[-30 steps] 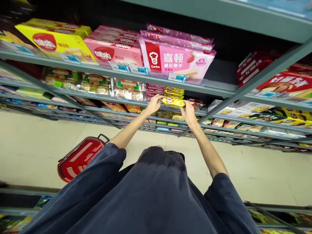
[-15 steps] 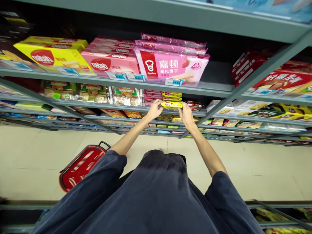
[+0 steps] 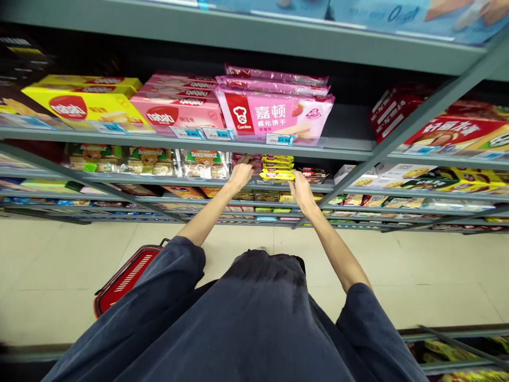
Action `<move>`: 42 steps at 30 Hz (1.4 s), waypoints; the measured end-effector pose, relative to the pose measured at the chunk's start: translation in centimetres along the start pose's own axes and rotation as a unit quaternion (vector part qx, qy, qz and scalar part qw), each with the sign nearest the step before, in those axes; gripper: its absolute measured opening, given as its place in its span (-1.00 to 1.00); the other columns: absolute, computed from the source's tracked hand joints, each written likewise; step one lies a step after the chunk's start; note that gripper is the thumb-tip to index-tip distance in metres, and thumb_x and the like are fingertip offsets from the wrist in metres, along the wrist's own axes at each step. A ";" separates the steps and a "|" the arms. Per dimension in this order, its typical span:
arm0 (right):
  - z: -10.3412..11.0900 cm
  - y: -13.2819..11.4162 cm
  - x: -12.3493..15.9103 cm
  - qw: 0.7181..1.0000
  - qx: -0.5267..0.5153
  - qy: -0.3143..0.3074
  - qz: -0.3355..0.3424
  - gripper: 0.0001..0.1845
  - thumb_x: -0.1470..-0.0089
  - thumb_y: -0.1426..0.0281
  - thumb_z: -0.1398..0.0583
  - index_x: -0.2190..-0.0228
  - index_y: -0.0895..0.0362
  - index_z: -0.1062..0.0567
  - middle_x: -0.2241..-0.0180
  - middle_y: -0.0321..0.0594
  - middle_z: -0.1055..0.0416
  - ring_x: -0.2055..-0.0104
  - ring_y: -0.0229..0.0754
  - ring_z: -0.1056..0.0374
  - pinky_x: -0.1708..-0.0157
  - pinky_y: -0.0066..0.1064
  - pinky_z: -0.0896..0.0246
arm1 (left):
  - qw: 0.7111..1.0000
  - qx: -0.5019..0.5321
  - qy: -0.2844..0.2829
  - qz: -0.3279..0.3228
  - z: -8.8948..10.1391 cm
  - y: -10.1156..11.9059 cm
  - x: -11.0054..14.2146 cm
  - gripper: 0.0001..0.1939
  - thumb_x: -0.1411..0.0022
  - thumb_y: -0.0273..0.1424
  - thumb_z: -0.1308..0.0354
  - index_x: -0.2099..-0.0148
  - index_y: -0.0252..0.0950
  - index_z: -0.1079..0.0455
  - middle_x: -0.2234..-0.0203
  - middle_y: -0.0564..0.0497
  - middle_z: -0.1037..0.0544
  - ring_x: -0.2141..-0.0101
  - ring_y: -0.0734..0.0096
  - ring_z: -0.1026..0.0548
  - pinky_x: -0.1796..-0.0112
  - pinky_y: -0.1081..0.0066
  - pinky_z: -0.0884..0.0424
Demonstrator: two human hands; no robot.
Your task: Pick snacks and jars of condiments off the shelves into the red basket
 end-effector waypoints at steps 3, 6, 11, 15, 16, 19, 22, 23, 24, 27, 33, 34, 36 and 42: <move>0.0 -0.1 0.0 1.000 -0.001 -0.001 -0.007 -0.59 -0.32 0.34 -0.12 -0.16 0.16 -0.36 -0.13 0.17 -0.45 -0.16 0.18 -0.42 -0.21 0.08 -0.34 | 0.999 -0.043 -0.016 -0.010 0.2 -0.3 0.1 -0.47 -0.33 -0.66 0.03 -0.26 -0.36 -0.48 -0.21 -0.28 -0.47 -0.29 0.00 -0.37 -0.25 0.17 -0.40; 0.1 -0.1 0.1 1.000 0.000 0.006 -0.006 -0.59 -0.33 0.34 -0.12 -0.16 0.17 -0.36 -0.12 0.17 -0.45 -0.17 0.17 -0.42 -0.22 0.06 -0.33 | 0.999 -0.044 -0.007 -0.013 0.2 -0.8 0.4 -0.48 -0.33 -0.65 0.04 -0.24 -0.35 -0.50 -0.20 -0.25 -0.48 -0.28 0.03 -0.38 -0.26 0.20 -0.39; 0.2 -0.1 -0.1 1.000 0.008 -0.001 -0.005 -0.59 -0.34 0.35 -0.10 -0.17 0.18 -0.36 -0.14 0.18 -0.45 -0.18 0.17 -0.41 -0.23 0.06 -0.33 | 0.999 0.007 0.032 -0.021 -0.2 -0.7 0.4 -0.56 -0.30 -0.60 -0.04 -0.16 -0.41 -0.53 -0.16 -0.33 -0.50 -0.22 -0.12 -0.42 -0.26 0.01 -0.37; 0.1 -0.2 -0.6 1.000 0.018 -0.010 -0.007 -0.58 -0.34 0.35 -0.10 -0.18 0.17 -0.36 -0.14 0.17 -0.45 -0.18 0.17 -0.41 -0.23 0.07 -0.33 | 0.991 0.084 0.086 -0.050 0.2 1.4 0.3 -0.63 -0.41 -0.52 0.02 -0.12 -0.36 -0.53 -0.11 -0.28 -0.54 -0.18 0.01 -0.46 -0.25 0.08 -0.37; 0.1 -0.2 -0.7 1.000 0.020 -0.009 -0.008 -0.58 -0.34 0.36 -0.10 -0.18 0.17 -0.36 -0.14 0.15 -0.45 -0.17 0.16 -0.41 -0.23 0.06 -0.34 | 0.987 0.116 0.103 -0.050 0.4 2.0 0.3 -0.63 -0.46 -0.49 0.07 -0.09 -0.32 -0.53 -0.06 -0.24 -0.57 -0.13 0.08 -0.49 -0.22 0.12 -0.39; -0.1 -0.4 -0.9 1.000 0.023 -0.011 -0.005 -0.58 -0.33 0.38 -0.10 -0.18 0.16 -0.37 -0.12 0.13 -0.46 -0.15 0.14 -0.42 -0.21 0.04 -0.36 | 0.975 0.180 0.118 -0.046 1.1 3.3 0.6 -0.65 -0.55 -0.28 0.06 -0.05 -0.27 -0.53 0.09 -0.16 -0.62 0.02 0.17 -0.55 -0.12 0.17 -0.45; -0.3 -0.9 -1.1 1.000 0.025 -0.016 -0.003 -0.58 -0.34 0.40 -0.09 -0.19 0.16 -0.36 -0.11 0.11 -0.45 -0.12 0.12 -0.43 -0.19 0.02 -0.38 | 0.971 0.184 0.085 -0.126 1.1 4.4 1.1 -0.63 -0.44 -0.15 -0.17 -0.10 -0.31 -0.51 0.04 -0.17 -0.61 -0.01 0.14 -0.54 -0.12 0.17 -0.44; -0.3 -1.0 -1.1 0.999 0.027 -0.017 -0.004 -0.58 -0.34 0.40 -0.09 -0.19 0.16 -0.36 -0.11 0.11 -0.45 -0.11 0.12 -0.43 -0.17 0.01 -0.40 | 0.969 0.178 0.073 -0.155 0.9 4.5 1.3 -0.62 -0.42 -0.16 -0.21 -0.10 -0.32 -0.51 0.01 -0.18 -0.60 -0.03 0.13 -0.53 -0.13 0.18 -0.44; -0.4 -1.2 -1.2 0.999 0.031 -0.019 -0.006 -0.57 -0.34 0.41 -0.08 -0.20 0.17 -0.35 -0.10 0.11 -0.44 -0.09 0.12 -0.44 -0.15 0.01 -0.41 | 0.968 0.173 0.062 -0.173 0.7 4.4 1.4 -0.64 -0.42 -0.20 -0.21 -0.10 -0.33 -0.51 -0.01 -0.19 -0.59 -0.05 0.13 -0.52 -0.13 0.18 -0.44; -0.7 -1.7 -1.4 0.998 0.054 -0.033 -0.020 -0.56 -0.34 0.42 -0.08 -0.20 0.19 -0.36 -0.13 0.14 -0.39 -0.04 0.13 -0.47 -0.07 -0.01 -0.48 | 0.971 0.165 0.050 -0.164 -0.2 3.7 1.5 -0.71 -0.47 -0.29 -0.14 -0.11 -0.30 -0.50 -0.02 -0.19 -0.56 -0.07 0.15 -0.50 -0.14 0.17 -0.44; -1.1 -2.3 -1.9 0.993 0.107 -0.045 -0.024 -0.55 -0.36 0.43 -0.04 -0.23 0.18 -0.36 -0.15 0.18 -0.35 -0.01 0.19 -0.49 0.08 0.02 -0.56 | 0.970 0.176 0.071 -0.149 -1.3 2.8 1.6 -0.72 -0.48 -0.29 -0.12 -0.11 -0.29 -0.50 -0.01 -0.20 -0.55 -0.07 0.17 -0.50 -0.17 0.16 -0.42; -1.2 -2.3 -2.0 0.992 0.112 -0.046 -0.021 -0.55 -0.36 0.44 -0.03 -0.23 0.18 -0.35 -0.15 0.19 -0.35 -0.02 0.20 -0.48 0.07 0.04 -0.56 | 0.969 0.178 0.075 -0.150 -1.4 2.8 1.7 -0.72 -0.49 -0.29 -0.12 -0.11 -0.29 -0.50 -0.01 -0.19 -0.55 -0.07 0.18 -0.49 -0.16 0.16 -0.43; -1.3 -2.3 -2.1 0.992 0.115 -0.048 -0.012 -0.55 -0.36 0.44 -0.01 -0.23 0.17 -0.35 -0.15 0.18 -0.36 -0.04 0.22 -0.47 0.05 0.07 -0.56 | 0.969 0.183 0.083 -0.146 -1.6 2.8 1.9 -0.71 -0.50 -0.29 -0.10 -0.12 -0.29 -0.50 -0.01 -0.19 -0.55 -0.07 0.18 -0.49 -0.16 0.16 -0.43; -1.6 -1.7 -1.3 0.992 0.109 -0.063 -0.022 -0.55 -0.36 0.42 -0.01 -0.23 0.14 -0.35 -0.13 0.14 -0.37 -0.01 0.18 -0.48 0.08 0.03 -0.56 | 0.972 0.184 0.062 -0.132 -2.1 3.1 2.4 -0.71 -0.49 -0.28 -0.11 -0.13 -0.25 -0.50 -0.03 -0.20 -0.53 -0.08 0.15 -0.48 -0.16 0.09 -0.43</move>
Point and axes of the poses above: each hand's wrist, its own x-axis away from the middle knuckle, its own z-axis out of the back of the hand, y = z × x, the point moved 4 cm from there along -x, towards the middle knuckle
